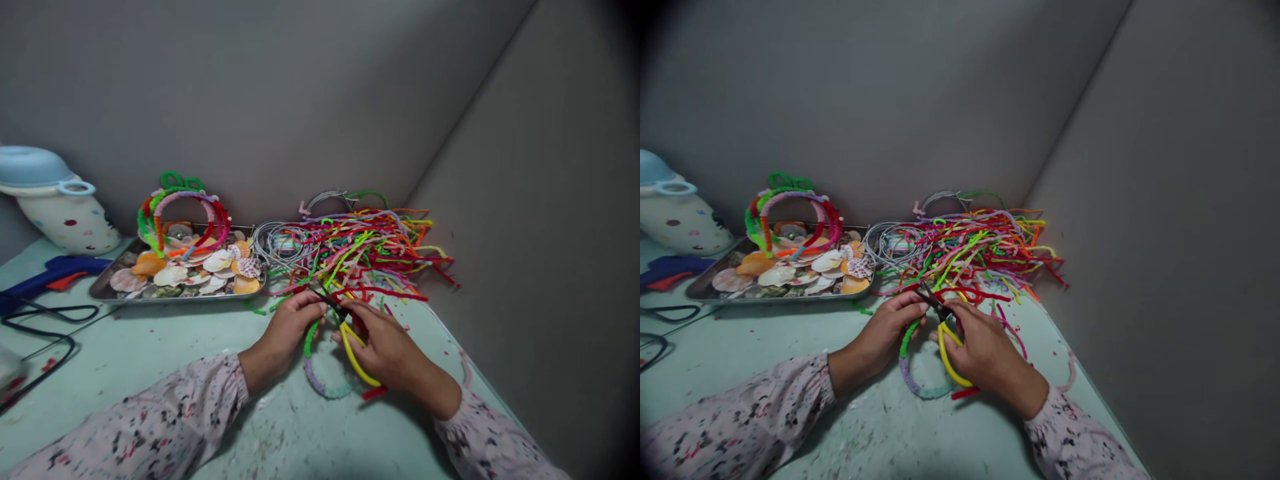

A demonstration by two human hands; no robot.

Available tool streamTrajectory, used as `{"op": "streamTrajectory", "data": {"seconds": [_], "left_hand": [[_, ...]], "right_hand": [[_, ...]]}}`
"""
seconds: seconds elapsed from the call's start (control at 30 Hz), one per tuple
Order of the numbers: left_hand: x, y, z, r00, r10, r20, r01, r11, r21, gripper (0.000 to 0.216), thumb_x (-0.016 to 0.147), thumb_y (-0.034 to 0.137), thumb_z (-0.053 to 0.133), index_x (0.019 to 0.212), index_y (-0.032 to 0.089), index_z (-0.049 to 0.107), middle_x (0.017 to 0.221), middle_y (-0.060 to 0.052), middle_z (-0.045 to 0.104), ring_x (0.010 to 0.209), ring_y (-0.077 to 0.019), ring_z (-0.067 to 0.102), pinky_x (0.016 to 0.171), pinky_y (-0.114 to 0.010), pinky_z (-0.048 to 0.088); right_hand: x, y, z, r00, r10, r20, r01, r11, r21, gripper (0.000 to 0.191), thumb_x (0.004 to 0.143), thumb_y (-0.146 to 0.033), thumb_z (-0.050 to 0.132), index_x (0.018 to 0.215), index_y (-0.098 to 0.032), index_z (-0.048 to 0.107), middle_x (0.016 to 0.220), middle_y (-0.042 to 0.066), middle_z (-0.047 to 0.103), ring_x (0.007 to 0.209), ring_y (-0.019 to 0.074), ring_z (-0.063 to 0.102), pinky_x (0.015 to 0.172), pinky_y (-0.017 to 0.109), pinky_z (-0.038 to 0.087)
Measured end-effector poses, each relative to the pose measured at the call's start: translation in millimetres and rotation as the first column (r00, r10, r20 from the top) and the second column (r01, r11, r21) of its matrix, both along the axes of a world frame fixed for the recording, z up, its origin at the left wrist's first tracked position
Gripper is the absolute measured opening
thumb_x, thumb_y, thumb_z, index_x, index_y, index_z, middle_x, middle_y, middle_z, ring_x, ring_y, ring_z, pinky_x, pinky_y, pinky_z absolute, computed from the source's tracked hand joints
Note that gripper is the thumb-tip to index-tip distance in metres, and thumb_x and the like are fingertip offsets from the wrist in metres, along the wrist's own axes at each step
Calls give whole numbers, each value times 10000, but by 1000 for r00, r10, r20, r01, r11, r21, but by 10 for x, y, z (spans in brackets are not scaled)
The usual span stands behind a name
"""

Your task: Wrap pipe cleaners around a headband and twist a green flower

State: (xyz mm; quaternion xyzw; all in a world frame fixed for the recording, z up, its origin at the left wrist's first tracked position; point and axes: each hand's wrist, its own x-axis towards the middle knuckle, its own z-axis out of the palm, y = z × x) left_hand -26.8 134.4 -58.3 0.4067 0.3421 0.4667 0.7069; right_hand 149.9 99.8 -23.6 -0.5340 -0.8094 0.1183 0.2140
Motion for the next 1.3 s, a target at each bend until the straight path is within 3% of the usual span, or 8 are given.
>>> {"op": "streamTrajectory", "data": {"seconds": [0.13,0.2,0.47,1.17,1.3], "left_hand": [[-2,-8,0,1000,-12,-15,12,1000,13,107,758,226,638,824,141,641,664,-1,568,534,-69,466,503,-191,332],[-1,-8,-5,1000,-14,-20,14,1000,16,105,761,221,633,829,142,638,658,3,562,525,-65,456,500,-188,329],[1,2,-25,999,-16,-30,16,1000,-3,126,754,250,642,818,144,614,666,14,549,565,-77,474,532,-195,346],[-1,-15,-29,998,-14,-62,17,999,41,119,761,232,613,700,154,548,633,32,507,580,-84,438,571,-218,326],[4,-18,-23,999,-14,-41,16,999,44,83,757,223,621,747,152,580,674,27,532,598,-81,450,589,-213,341]], "right_hand": [[-6,-6,10,1000,5,8,-5,1000,-28,428,840,-375,561,1207,-158,517,852,67,653,685,182,587,637,297,449],[-6,-6,11,1000,6,14,-6,1000,-26,424,837,-378,566,1200,-164,519,811,51,644,647,172,569,603,283,425],[-5,-14,-13,1000,17,10,-17,1000,-10,415,836,-383,576,1188,-169,523,862,62,660,668,176,583,615,279,419],[54,-32,-178,995,98,31,-100,992,80,375,883,-359,519,1188,-140,523,1111,144,651,977,234,638,814,321,497],[50,-16,-186,994,107,22,-109,989,100,381,874,-352,535,1193,-143,522,1107,138,654,989,230,635,821,313,491]]}}
